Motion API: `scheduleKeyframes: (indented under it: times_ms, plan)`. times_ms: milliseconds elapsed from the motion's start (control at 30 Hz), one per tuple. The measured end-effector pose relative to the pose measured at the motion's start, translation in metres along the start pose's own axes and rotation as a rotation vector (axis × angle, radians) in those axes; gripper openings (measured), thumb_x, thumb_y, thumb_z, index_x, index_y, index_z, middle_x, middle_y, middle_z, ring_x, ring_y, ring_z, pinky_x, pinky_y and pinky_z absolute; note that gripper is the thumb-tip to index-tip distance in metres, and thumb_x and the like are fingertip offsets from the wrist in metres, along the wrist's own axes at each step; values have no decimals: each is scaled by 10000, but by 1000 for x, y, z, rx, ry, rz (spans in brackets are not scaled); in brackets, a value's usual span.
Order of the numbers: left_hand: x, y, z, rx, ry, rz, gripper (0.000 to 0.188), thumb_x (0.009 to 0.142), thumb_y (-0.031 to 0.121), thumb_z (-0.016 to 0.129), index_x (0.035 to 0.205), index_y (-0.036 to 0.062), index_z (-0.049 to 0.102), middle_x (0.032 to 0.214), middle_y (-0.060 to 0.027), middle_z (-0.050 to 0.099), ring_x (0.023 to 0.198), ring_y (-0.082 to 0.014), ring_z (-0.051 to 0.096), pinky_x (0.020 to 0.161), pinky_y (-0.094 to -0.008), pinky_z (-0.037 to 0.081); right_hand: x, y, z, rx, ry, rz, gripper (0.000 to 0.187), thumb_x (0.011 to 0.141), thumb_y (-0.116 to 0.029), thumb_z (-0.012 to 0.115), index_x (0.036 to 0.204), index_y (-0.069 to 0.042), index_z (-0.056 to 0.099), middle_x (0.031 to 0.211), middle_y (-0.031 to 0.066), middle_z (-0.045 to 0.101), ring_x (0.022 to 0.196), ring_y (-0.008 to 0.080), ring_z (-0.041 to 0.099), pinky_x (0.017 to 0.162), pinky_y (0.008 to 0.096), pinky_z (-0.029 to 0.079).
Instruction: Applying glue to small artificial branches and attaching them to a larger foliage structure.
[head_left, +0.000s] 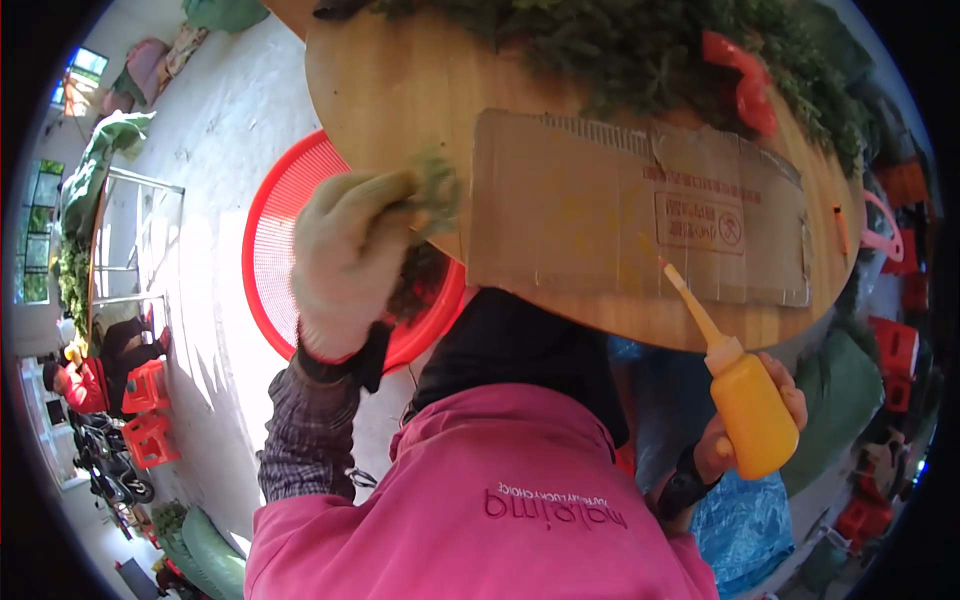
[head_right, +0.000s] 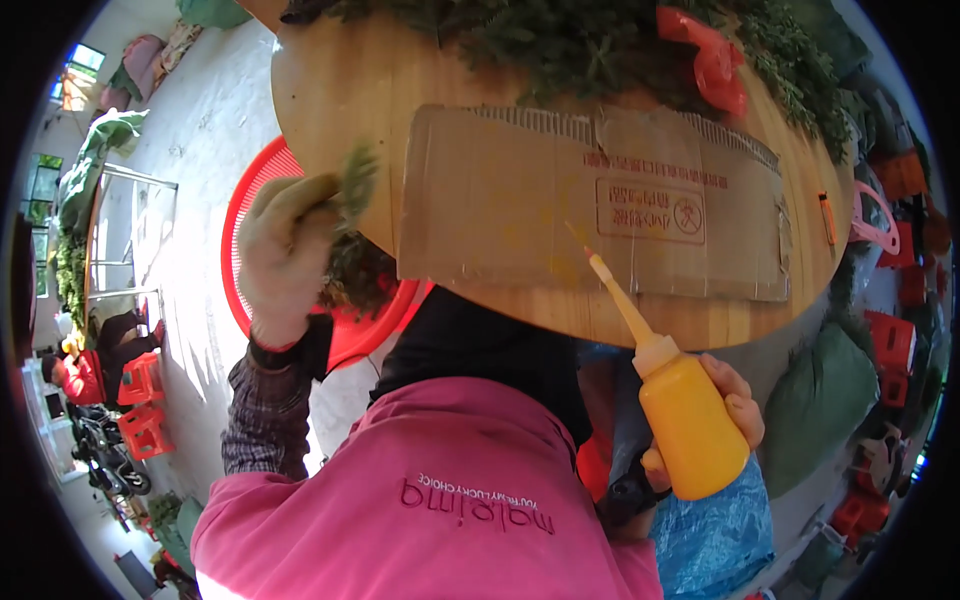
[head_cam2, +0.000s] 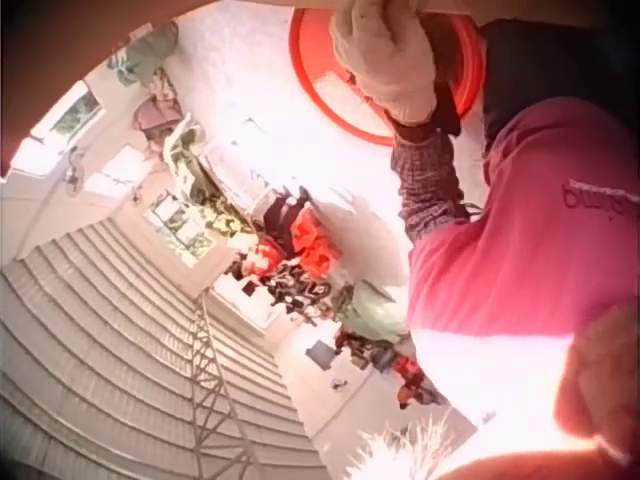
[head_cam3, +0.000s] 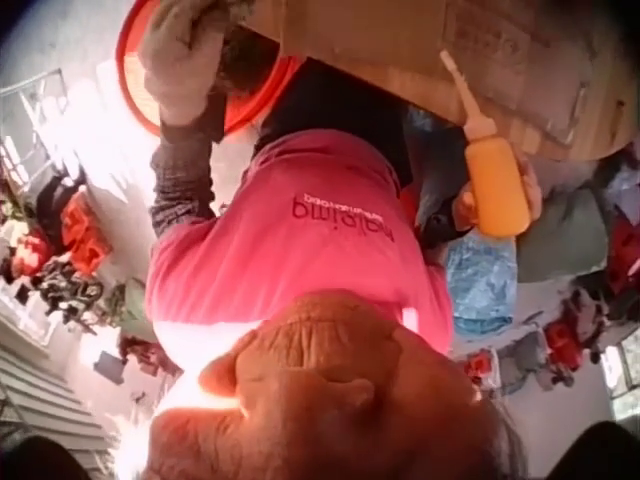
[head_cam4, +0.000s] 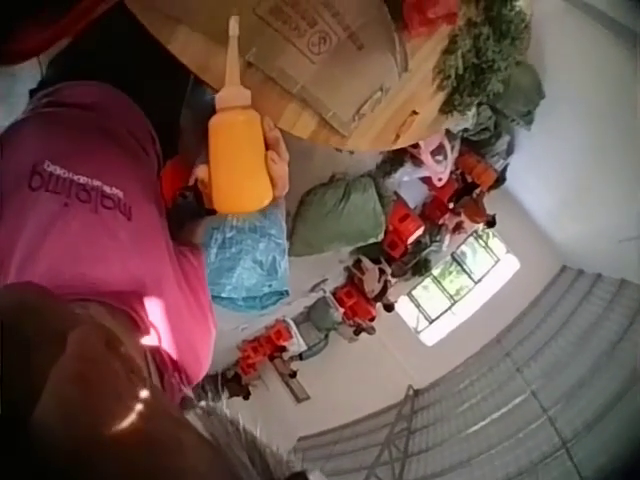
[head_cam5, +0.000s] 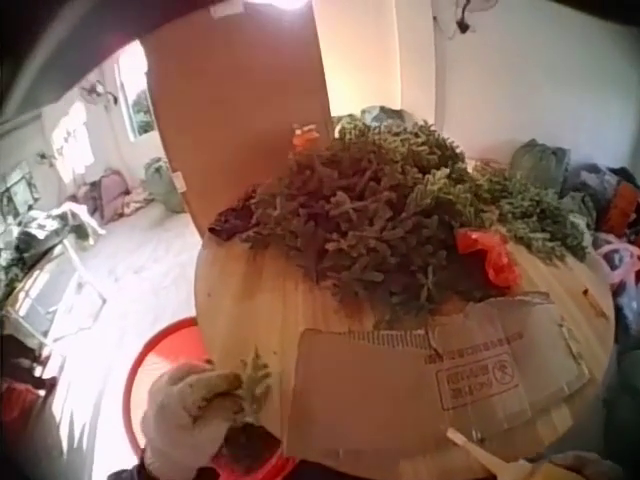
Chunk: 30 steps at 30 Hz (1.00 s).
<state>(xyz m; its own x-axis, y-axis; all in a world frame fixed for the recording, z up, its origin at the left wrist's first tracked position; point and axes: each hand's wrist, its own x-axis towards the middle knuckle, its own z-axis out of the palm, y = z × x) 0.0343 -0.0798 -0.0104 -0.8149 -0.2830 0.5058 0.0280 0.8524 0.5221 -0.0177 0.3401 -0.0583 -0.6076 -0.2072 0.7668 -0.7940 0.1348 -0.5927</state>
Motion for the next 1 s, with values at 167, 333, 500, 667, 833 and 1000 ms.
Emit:
scheduleKeyframes:
  times_ms: [167,333,500,667,833,1000]
  plan:
    - [-11,-63,-78,223,-410,-245,310,843,-13,646,1148,-21,701,1048,-145,697,863,-213,678,786,-318,538,6,7,6,65,-39,0,893,868,-635,692,1409,26,430,1261,256,562,1111,370,631,976,460,505]
    - [72,-92,-59,129,-341,-183,355,873,88,658,1212,-14,679,1108,-158,695,905,-237,684,831,-327,537,12,13,9,83,-173,12,904,844,-620,722,1410,9,405,1311,254,519,1155,361,601,985,448,495]
    - [201,-81,24,115,-33,18,473,888,292,673,1288,42,647,1148,-196,686,1034,-331,676,905,-395,531,34,0,15,130,-300,223,925,721,-462,890,1398,-133,354,1346,257,498,1211,371,572,1004,451,505]
    - [250,-84,69,345,27,33,379,905,317,644,1220,107,665,1144,-170,692,1042,-377,663,886,-461,533,40,9,19,74,-334,134,972,740,-544,859,1392,-38,346,1310,265,523,1165,346,586,1004,437,481]
    - [219,-67,66,354,13,85,280,924,275,621,1152,122,679,1102,-143,705,991,-378,673,848,-468,543,38,5,40,136,-215,212,949,715,-510,889,1365,-60,364,1296,268,545,1152,344,586,1004,434,480]
    - [177,-32,49,408,8,200,236,913,199,633,1107,80,693,1033,-145,722,937,-367,682,811,-443,553,22,18,39,73,-134,96,970,680,-509,913,1353,-71,370,1290,268,555,1159,347,585,995,435,484]
